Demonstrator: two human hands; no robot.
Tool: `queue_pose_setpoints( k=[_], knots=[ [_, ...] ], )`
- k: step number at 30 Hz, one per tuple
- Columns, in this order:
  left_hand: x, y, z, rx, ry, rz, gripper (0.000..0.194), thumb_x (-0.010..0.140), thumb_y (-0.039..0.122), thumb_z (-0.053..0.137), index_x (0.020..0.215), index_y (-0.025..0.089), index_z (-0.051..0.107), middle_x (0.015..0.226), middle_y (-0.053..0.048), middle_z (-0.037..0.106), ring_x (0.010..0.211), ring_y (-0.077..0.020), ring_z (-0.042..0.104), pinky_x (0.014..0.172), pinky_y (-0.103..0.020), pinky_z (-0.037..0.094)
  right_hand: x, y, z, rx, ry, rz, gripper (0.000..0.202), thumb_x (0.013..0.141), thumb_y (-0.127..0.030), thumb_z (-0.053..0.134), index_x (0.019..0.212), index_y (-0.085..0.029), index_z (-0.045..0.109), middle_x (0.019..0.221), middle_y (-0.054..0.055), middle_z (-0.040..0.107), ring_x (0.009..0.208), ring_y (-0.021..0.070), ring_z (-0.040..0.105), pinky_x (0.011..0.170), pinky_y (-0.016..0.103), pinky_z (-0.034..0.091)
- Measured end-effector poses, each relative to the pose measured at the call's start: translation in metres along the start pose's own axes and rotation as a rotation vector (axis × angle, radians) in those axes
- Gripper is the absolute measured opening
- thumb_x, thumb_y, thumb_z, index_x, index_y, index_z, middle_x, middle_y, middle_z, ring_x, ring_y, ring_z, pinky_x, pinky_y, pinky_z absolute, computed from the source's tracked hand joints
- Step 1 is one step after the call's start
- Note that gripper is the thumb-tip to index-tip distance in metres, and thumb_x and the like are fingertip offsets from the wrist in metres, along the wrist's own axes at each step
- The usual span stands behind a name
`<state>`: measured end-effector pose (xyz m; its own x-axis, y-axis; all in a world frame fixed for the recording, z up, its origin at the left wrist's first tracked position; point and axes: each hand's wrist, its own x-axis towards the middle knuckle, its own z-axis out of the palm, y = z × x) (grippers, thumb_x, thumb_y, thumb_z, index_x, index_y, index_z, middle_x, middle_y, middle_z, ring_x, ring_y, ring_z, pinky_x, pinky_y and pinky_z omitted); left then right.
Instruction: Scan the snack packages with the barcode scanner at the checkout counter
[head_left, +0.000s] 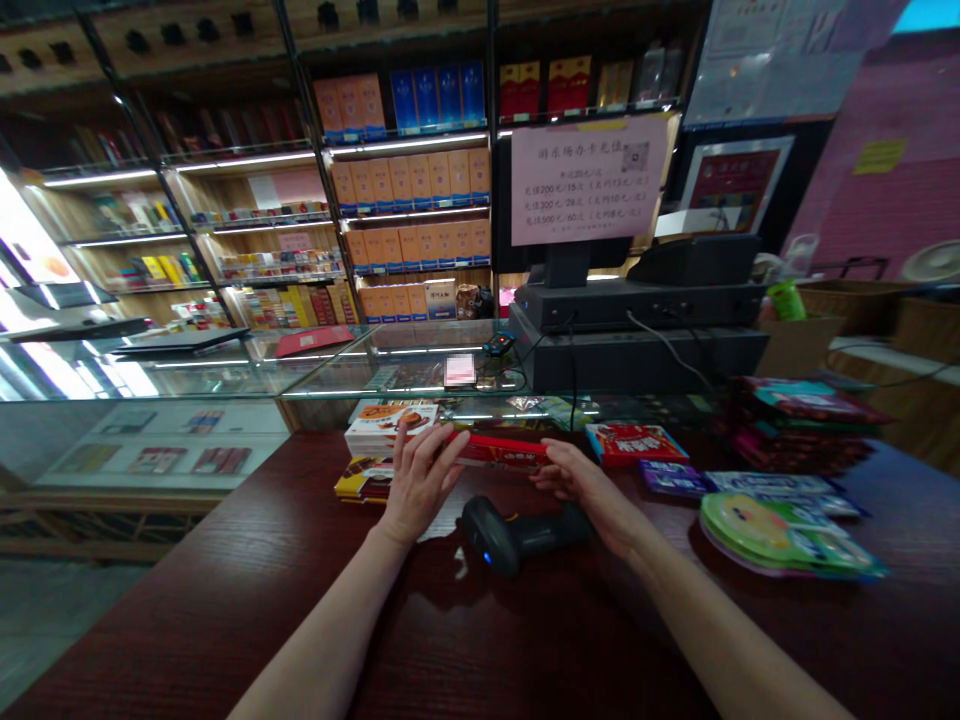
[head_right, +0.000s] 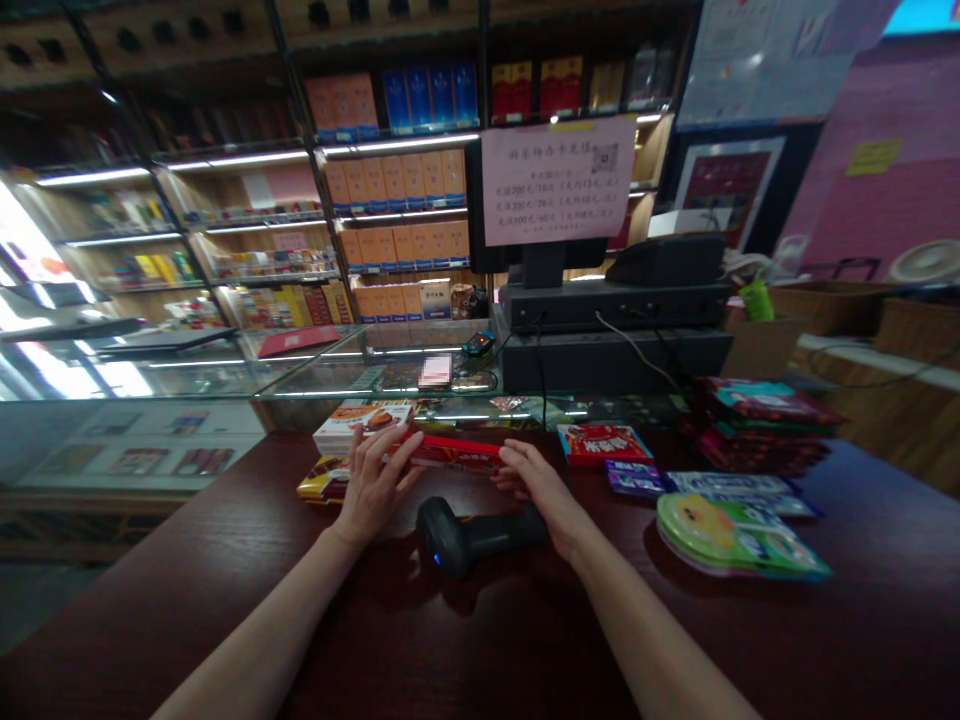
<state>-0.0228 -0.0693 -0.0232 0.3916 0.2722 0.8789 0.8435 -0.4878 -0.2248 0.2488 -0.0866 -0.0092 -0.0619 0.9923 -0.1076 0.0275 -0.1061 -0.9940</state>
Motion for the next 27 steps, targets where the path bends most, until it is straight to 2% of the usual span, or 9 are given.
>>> queue_pose_setpoints(
  k=[4,9,14,19,23,27],
  knots=[
    [0.002,0.001,0.001,0.007,0.018,-0.067,0.059,0.088,0.023,0.068,0.142,0.035,0.048,0.131,-0.009,0.051,0.125,-0.0261,0.051,0.120,-0.055,0.030,-0.004,-0.001,0.003,-0.015,-0.005,-0.014,0.063,0.087,-0.060,0.052,0.140,-0.026,0.046,0.105,0.007,0.076,0.106,0.0265,0.070,0.089,0.042,0.049],
    [0.008,0.003,-0.002,-0.018,-0.043,-0.112,0.060,0.089,0.021,0.065,0.145,0.032,0.046,0.127,-0.009,0.055,0.120,-0.0257,0.053,0.119,-0.056,0.029,-0.007,-0.003,0.007,0.024,0.020,-0.031,0.067,0.082,-0.057,0.061,0.139,-0.025,0.046,0.105,0.008,0.076,0.109,0.0296,0.068,0.094,0.045,0.049],
    [0.009,0.004,-0.006,-0.146,-0.079,-0.155,0.058,0.093,0.022,0.059,0.148,0.029,0.041,0.133,-0.009,0.057,0.125,-0.0250,0.052,0.120,-0.055,0.027,-0.005,-0.004,0.005,-0.011,0.053,-0.105,0.071,0.079,-0.056,0.066,0.139,-0.025,0.045,0.111,0.008,0.074,0.118,0.0306,0.064,0.104,0.047,0.045],
    [0.007,0.002,-0.004,-0.355,-0.044,-0.341,0.048,0.095,0.027,0.055,0.141,0.025,0.044,0.130,-0.008,0.064,0.125,-0.0227,0.055,0.120,-0.053,0.027,0.006,0.003,0.003,-0.060,0.072,-0.222,0.084,0.069,-0.054,0.076,0.140,-0.024,0.042,0.131,0.014,0.065,0.123,0.0318,0.061,0.105,0.048,0.045],
    [0.006,-0.004,-0.002,-0.441,-0.052,-0.494,0.035,0.097,0.030,0.051,0.132,0.024,0.050,0.120,-0.008,0.071,0.125,-0.0238,0.059,0.120,-0.056,0.024,0.015,0.005,0.004,-0.177,0.091,-0.351,0.082,0.070,-0.050,0.076,0.140,-0.025,0.042,0.136,0.013,0.062,0.128,0.0305,0.057,0.111,0.050,0.039],
    [0.006,-0.014,0.002,-0.468,-0.037,-0.639,0.028,0.097,0.031,0.050,0.123,0.024,0.057,0.116,-0.008,0.073,0.117,-0.0244,0.063,0.112,-0.054,0.036,0.027,-0.002,0.010,-0.314,0.076,-0.429,0.083,0.071,-0.045,0.078,0.143,-0.026,0.041,0.140,0.012,0.060,0.131,0.0295,0.056,0.111,0.048,0.039]
  ],
)
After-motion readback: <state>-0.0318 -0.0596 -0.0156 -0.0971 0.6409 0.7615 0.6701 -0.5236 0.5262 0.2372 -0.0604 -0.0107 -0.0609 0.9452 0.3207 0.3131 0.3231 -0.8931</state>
